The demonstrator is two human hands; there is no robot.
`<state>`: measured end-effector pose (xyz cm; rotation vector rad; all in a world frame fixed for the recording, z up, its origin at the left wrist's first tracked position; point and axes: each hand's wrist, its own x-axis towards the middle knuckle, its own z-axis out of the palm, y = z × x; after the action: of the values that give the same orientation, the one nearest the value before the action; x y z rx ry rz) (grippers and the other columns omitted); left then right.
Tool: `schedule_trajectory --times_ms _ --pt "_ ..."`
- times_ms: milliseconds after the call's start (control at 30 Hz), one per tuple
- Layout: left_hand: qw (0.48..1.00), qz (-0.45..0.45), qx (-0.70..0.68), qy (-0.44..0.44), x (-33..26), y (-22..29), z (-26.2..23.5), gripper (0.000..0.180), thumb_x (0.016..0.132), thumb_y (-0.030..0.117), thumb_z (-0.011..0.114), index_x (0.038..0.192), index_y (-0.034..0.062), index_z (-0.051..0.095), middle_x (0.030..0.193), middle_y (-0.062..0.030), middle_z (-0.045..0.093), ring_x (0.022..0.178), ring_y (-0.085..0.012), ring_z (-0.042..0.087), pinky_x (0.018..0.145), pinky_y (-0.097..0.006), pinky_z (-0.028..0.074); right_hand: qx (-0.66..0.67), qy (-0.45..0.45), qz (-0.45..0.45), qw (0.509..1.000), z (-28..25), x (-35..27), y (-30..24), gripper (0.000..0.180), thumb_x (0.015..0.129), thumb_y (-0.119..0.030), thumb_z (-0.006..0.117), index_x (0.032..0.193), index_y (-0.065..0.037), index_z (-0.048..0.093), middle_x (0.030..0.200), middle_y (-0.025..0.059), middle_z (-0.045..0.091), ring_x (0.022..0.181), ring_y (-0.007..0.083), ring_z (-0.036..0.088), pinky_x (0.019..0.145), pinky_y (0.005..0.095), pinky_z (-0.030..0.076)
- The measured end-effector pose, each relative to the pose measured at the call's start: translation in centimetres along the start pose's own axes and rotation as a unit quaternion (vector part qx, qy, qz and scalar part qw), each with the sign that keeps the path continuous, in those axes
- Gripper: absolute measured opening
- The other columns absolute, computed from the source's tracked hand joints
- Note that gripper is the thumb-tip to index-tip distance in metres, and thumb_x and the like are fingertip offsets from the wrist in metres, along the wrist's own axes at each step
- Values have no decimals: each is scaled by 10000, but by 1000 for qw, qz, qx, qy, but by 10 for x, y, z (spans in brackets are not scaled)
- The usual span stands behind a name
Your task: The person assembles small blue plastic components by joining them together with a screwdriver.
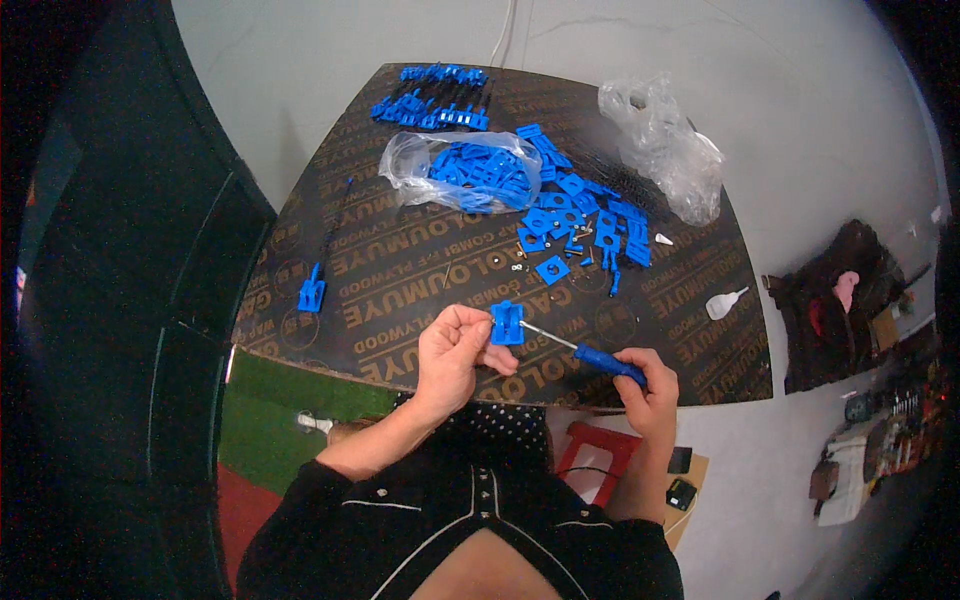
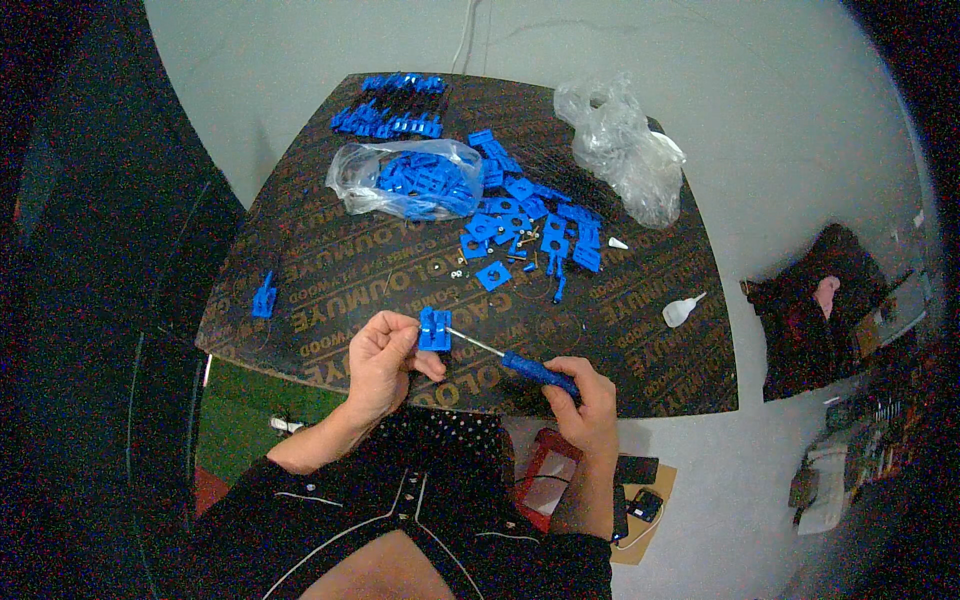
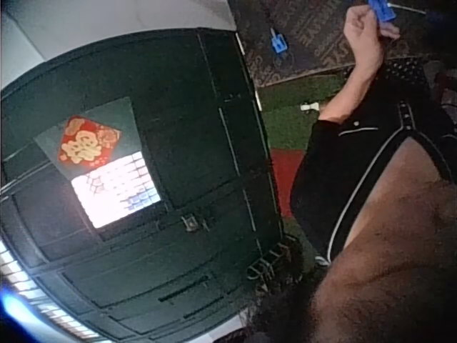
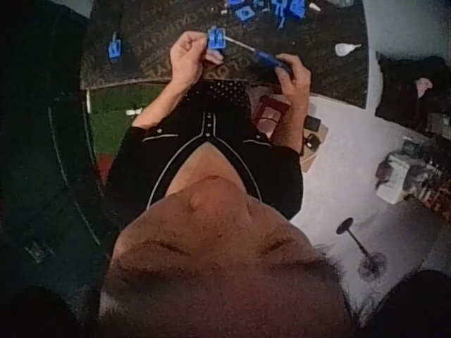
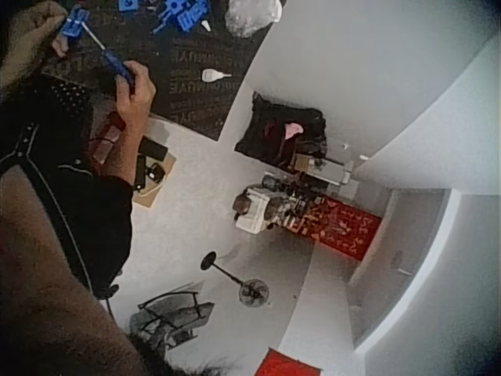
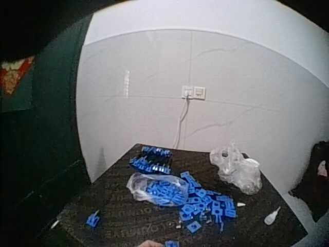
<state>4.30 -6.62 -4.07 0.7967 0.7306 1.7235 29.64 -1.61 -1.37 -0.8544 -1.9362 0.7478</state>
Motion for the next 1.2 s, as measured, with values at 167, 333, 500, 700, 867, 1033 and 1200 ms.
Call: schedule_trajectory --times_ms 167,333,500,700,867,1033,1200 --pt "1000 2 -2 -5 0 0 0 148 936 109 502 979 -27 462 795 -154 613 627 -243 658 540 -322 565 -7 0 -4 1000 0 1 -1 211 753 -95 621 943 -9 589 799 118 613 652 237 606 592 297 456" --pt "1000 0 -6 -3 0 0 0 132 937 94 492 981 -28 463 800 -152 615 639 -248 662 545 -323 569 -3 -1 5 1000 -1 0 0 209 755 -99 621 944 -16 591 803 115 615 659 239 608 599 299 456" --pt "1000 4 -16 -11 0 0 0 131 938 94 491 980 -27 465 798 -150 615 637 -249 661 546 -323 569 -2 -2 0 1000 -1 0 0 210 753 -92 622 947 -18 593 810 116 617 662 239 608 598 298 454" --pt "1000 2 -12 -10 0 0 0 130 938 93 491 980 -26 462 790 -150 614 638 -249 662 548 -323 569 9 12 -18 1000 2 -1 4 253 817 -224 616 955 -13 585 743 27 555 596 93 477 535 221 361" --pt "1000 2 -13 -6 0 -1 1 117 935 81 490 977 -24 459 780 -153 613 636 -249 662 549 -323 570 9 9 -10 1000 1 -1 3 224 807 -180 610 958 -17 584 727 21 548 592 85 471 533 215 356" --pt "1000 -4 -6 1 -1 1 3 105 928 63 491 971 -26 456 763 -157 609 630 -246 662 551 -319 571 6 10 -10 1000 1 -1 4 210 795 -150 605 958 -19 581 723 23 542 591 85 467 533 216 357" --pt "1000 -3 -4 0 -1 2 3 103 925 61 494 969 -25 456 761 -154 607 633 -247 662 552 -319 571 7 10 -17 1000 1 0 3 216 798 -161 607 955 -16 579 736 35 549 601 98 477 543 223 366"
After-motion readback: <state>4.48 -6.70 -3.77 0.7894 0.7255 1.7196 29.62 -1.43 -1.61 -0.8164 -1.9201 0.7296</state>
